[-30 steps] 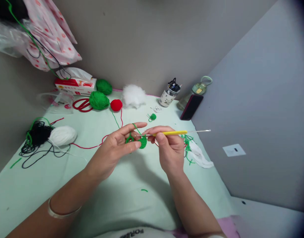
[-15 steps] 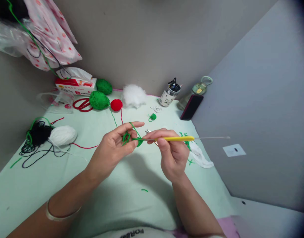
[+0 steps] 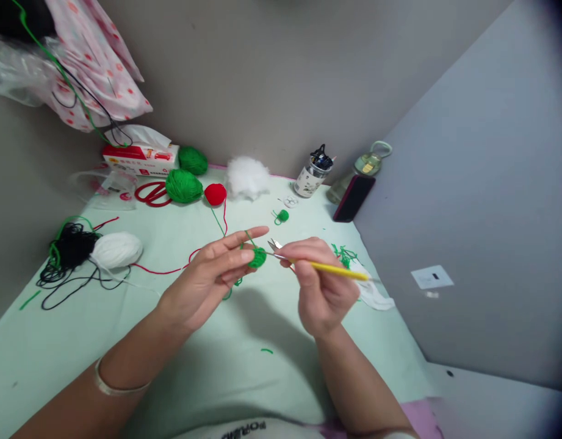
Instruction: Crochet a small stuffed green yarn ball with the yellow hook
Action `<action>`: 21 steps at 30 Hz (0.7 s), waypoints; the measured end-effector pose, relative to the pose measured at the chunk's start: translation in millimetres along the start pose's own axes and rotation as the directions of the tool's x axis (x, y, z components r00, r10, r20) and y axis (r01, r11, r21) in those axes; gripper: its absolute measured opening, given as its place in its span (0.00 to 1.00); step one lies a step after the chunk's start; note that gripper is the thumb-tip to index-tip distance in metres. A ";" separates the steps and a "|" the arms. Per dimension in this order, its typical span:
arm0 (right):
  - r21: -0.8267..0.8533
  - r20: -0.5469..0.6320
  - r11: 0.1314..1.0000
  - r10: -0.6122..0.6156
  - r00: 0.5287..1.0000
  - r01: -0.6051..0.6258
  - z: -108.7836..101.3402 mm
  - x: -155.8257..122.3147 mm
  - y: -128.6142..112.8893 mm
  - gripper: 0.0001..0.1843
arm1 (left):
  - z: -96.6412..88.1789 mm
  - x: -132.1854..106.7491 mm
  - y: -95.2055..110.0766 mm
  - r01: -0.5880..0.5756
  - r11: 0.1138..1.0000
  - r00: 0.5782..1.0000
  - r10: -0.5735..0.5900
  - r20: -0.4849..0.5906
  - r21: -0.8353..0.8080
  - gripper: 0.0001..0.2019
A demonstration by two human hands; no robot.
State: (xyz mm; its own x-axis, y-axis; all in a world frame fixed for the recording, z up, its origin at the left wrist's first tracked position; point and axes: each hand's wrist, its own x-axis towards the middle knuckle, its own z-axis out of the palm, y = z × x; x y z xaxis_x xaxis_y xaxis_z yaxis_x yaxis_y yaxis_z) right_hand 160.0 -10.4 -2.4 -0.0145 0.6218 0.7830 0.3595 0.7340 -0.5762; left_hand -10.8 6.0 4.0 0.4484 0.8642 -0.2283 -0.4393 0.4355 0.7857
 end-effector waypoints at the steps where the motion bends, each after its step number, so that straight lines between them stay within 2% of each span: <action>1: 0.084 -0.009 0.993 0.082 0.997 -0.081 0.0 2.5 -0.5 0.11 | -0.7 0.0 0.4 -0.021 1.000 1.000 0.021 -0.013 0.019 0.19; 4: 0.185 0.063 0.960 0.203 0.977 -0.211 1.7 7.4 -0.3 0.10 | -1.5 -0.7 -1.3 -0.103 0.988 0.995 0.102 0.014 0.117 0.18; 7: 0.135 0.093 0.969 0.194 0.977 -0.205 4.5 5.9 1.3 0.09 | 0.2 -1.0 -4.8 -0.167 0.963 0.984 0.175 -0.018 0.212 0.17; 9: 0.047 0.080 0.989 0.135 0.988 -0.139 6.4 1.6 2.3 0.09 | 2.1 -1.0 -6.5 -0.193 0.953 0.973 0.216 -0.077 0.236 0.18; 11: -0.105 0.082 0.994 0.007 0.997 0.002 7.8 -3.4 3.2 0.13 | 3.7 -0.7 -7.5 -0.194 0.962 0.971 0.217 -0.103 0.193 0.21; 13: -0.258 0.118 0.950 -0.150 0.982 0.176 8.4 -6.8 4.1 0.17 | 4.0 0.2 -7.5 -0.143 0.985 0.985 0.151 -0.085 0.096 0.21; 15: -0.288 0.123 0.927 -0.213 0.969 0.240 7.7 -6.7 4.7 0.18 | 2.7 1.6 -6.2 -0.048 0.999 0.998 0.047 -0.034 -0.006 0.18; 16: -0.242 0.090 0.949 -0.186 0.979 0.202 7.0 -5.3 4.8 0.17 | 1.7 2.3 -5.1 -0.006 0.999 1.000 0.006 -0.015 -0.044 0.16; 18: -0.055 -0.018 0.998 -0.031 0.999 0.030 5.5 -0.7 4.7 0.13 | 0.0 3.2 -2.4 0.023 0.996 1.000 -0.024 -0.012 -0.083 0.14; 19: 0.060 -0.053 0.996 0.067 0.996 -0.064 5.0 1.7 4.5 0.11 | -0.3 3.2 -1.2 0.010 0.996 1.000 -0.012 -0.024 -0.085 0.13; 21: 0.248 -0.041 0.949 0.212 0.976 -0.196 5.1 5.6 4.0 0.10 | 0.3 2.5 0.1 -0.036 0.998 0.998 0.034 -0.046 -0.044 0.14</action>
State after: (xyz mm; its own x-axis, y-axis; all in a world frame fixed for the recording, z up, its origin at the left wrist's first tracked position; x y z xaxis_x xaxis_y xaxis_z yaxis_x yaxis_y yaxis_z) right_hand 156.5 -2.6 -1.5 0.1004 0.7518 0.6517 0.1123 0.6423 -0.7582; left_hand -9.5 8.1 3.6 0.3970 0.8892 -0.2276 -0.4892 0.4148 0.7672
